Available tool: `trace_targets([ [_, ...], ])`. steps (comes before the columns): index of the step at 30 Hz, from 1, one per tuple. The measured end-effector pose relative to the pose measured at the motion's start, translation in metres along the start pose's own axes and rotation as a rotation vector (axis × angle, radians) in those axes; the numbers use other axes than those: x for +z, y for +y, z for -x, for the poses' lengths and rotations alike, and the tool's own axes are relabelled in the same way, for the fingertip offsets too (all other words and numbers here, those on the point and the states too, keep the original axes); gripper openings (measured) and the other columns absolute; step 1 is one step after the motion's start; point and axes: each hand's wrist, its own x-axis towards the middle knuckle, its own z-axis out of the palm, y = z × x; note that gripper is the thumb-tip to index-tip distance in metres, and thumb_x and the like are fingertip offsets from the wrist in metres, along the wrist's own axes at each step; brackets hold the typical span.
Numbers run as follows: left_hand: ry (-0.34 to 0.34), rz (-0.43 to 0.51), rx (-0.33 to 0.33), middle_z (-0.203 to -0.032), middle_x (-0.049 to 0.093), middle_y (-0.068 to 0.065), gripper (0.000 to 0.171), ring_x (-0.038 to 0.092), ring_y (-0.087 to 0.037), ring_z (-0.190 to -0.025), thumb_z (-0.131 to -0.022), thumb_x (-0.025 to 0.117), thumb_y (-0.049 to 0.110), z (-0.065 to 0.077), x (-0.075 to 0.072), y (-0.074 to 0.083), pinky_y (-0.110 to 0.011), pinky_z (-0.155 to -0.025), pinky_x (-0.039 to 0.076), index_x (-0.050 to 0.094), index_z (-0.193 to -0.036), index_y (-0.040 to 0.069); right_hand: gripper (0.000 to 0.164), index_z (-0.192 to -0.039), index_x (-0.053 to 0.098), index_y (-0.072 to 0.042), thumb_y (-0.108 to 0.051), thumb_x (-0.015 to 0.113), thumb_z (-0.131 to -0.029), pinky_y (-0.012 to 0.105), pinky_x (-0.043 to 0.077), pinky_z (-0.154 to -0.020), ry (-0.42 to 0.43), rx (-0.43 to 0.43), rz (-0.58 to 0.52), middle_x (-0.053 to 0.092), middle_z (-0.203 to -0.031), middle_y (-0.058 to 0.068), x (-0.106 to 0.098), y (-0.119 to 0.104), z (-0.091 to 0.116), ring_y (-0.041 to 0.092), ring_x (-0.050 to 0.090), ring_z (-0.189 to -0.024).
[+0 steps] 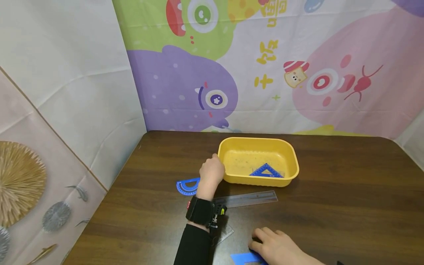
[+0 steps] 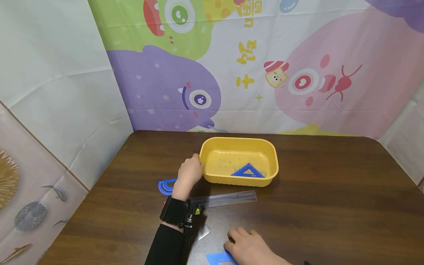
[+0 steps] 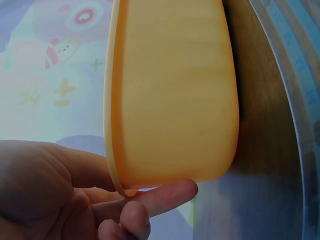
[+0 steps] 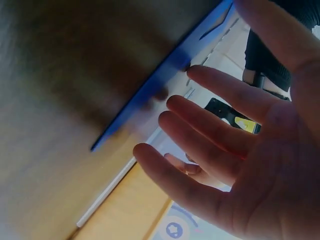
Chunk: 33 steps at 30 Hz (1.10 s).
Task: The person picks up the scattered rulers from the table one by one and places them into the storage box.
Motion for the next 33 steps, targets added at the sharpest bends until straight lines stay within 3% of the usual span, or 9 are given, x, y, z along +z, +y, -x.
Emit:
trace_targets([
  [4, -0.003, 0.002, 0.004, -0.093, 0.060, -0.020, 0.030, 0.061, -0.035, -0.081, -0.094, 0.041, 0.015, -0.0006, 0.0009, -0.0009, -0.043, -0.064, 0.048, 0.049, -0.118, -0.002, 0.039, -0.087, 0.068, -0.022, -0.058, 0.053, -0.080, 0.019, 0.033, -0.051, -0.023, 0.011, -0.036, 0.052, -0.087, -0.007, -0.0006, -0.0022, -0.0004, 0.007, 0.047, -0.075],
  [11, 0.003, 0.005, 0.007, -0.092, 0.060, -0.020, 0.029, 0.061, -0.035, -0.081, -0.094, 0.041, 0.015, -0.0008, 0.0021, -0.0016, -0.043, -0.064, 0.048, 0.050, -0.116, -0.002, 0.029, -0.077, 0.064, -0.022, -0.051, 0.059, -0.078, 0.015, 0.027, -0.051, 0.096, -0.023, 0.043, 0.047, -0.079, -0.012, 0.0042, -0.0049, -0.0002, 0.003, 0.043, -0.071],
  [19, 0.006, 0.003, 0.008, -0.093, 0.060, -0.020, 0.029, 0.061, -0.035, -0.082, -0.094, 0.041, 0.015, -0.0017, 0.0025, -0.0023, -0.043, -0.065, 0.048, 0.050, -0.116, -0.002, 0.030, -0.075, 0.061, -0.022, -0.052, 0.059, -0.077, 0.017, 0.032, -0.053, 0.092, -0.019, 0.065, 0.047, -0.079, -0.012, 0.0057, -0.0051, -0.0017, 0.003, 0.044, -0.071],
  [24, 0.006, 0.004, 0.006, -0.093, 0.060, -0.020, 0.029, 0.061, -0.035, -0.083, -0.094, 0.041, 0.015, -0.0014, 0.0021, -0.0021, -0.044, -0.066, 0.048, 0.050, -0.116, -0.001, 0.032, -0.074, 0.056, -0.022, -0.053, 0.061, -0.074, 0.017, 0.032, -0.052, 0.137, -0.013, 0.095, 0.045, -0.073, -0.012, 0.0074, -0.0060, -0.0023, 0.003, 0.044, -0.067],
  [33, -0.005, 0.001, -0.003, -0.092, 0.060, -0.019, 0.030, 0.061, -0.034, -0.081, -0.095, 0.041, 0.017, -0.0007, 0.0009, -0.0009, -0.042, -0.065, 0.048, 0.049, -0.118, -0.001, 0.035, -0.080, 0.050, -0.022, -0.057, 0.056, -0.079, 0.014, 0.024, -0.048, 0.106, 0.045, -0.050, 0.039, -0.071, -0.015, 0.0040, -0.0076, -0.0016, -0.003, 0.034, -0.059],
])
